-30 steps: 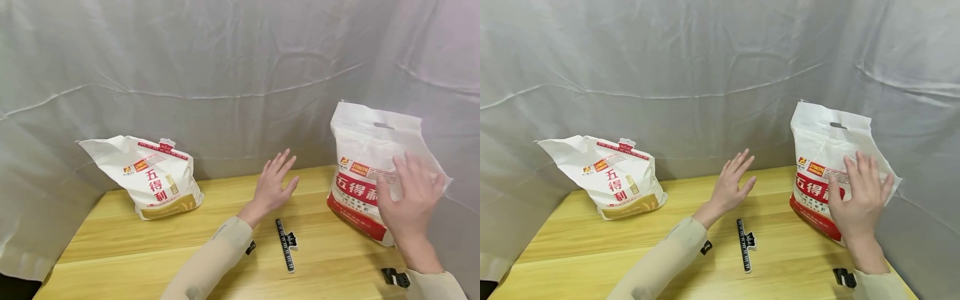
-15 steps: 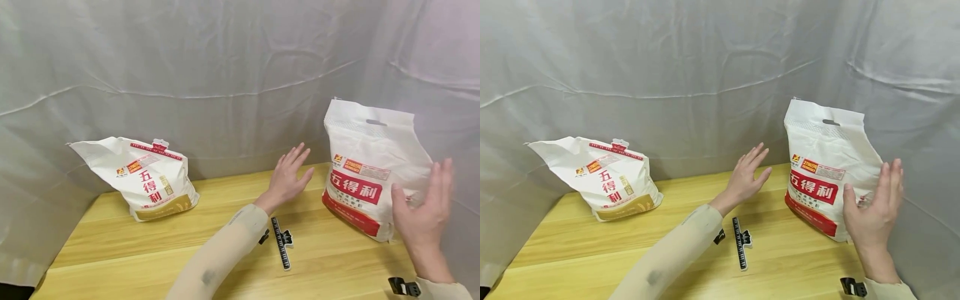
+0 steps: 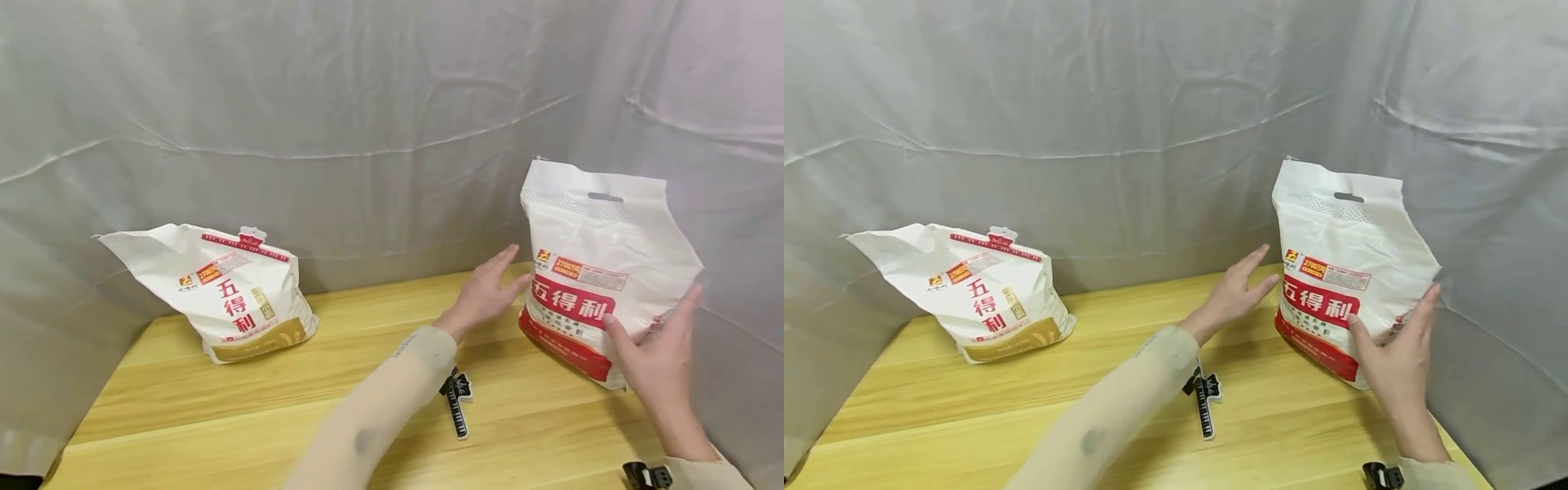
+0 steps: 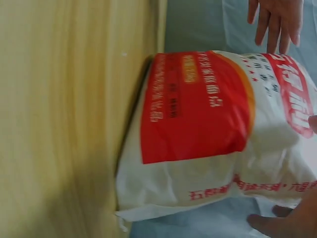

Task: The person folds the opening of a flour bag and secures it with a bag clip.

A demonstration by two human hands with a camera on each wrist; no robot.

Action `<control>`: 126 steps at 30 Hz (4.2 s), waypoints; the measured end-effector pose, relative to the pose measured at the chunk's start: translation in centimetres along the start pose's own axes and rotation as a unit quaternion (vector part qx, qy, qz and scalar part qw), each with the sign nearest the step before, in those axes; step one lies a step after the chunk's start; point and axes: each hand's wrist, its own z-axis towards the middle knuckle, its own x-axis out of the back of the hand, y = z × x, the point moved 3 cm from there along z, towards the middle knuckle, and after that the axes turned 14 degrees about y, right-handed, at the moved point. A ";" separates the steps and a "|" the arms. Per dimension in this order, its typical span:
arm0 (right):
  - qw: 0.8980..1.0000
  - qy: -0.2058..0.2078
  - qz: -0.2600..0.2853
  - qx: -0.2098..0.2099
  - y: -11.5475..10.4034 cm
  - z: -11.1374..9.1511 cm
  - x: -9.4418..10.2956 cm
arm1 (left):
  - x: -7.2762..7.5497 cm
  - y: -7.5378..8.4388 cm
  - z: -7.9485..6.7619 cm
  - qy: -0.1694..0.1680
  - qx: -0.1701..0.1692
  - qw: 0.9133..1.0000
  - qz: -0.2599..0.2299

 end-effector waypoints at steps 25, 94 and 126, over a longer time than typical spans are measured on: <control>0.999 -0.042 -0.033 -0.011 0.7 -0.1 -1.5 | -2.5 1.8 -1.0 0.003 0.055 0.998 -0.015; 0.918 -0.337 0.197 0.068 -7.2 -2.0 -23.4 | 14.3 -9.5 -9.8 0.348 0.027 0.921 0.174; 0.885 -0.384 0.263 -0.009 -11.0 -4.9 -28.7 | 19.4 -12.4 -12.0 0.401 0.074 0.900 0.152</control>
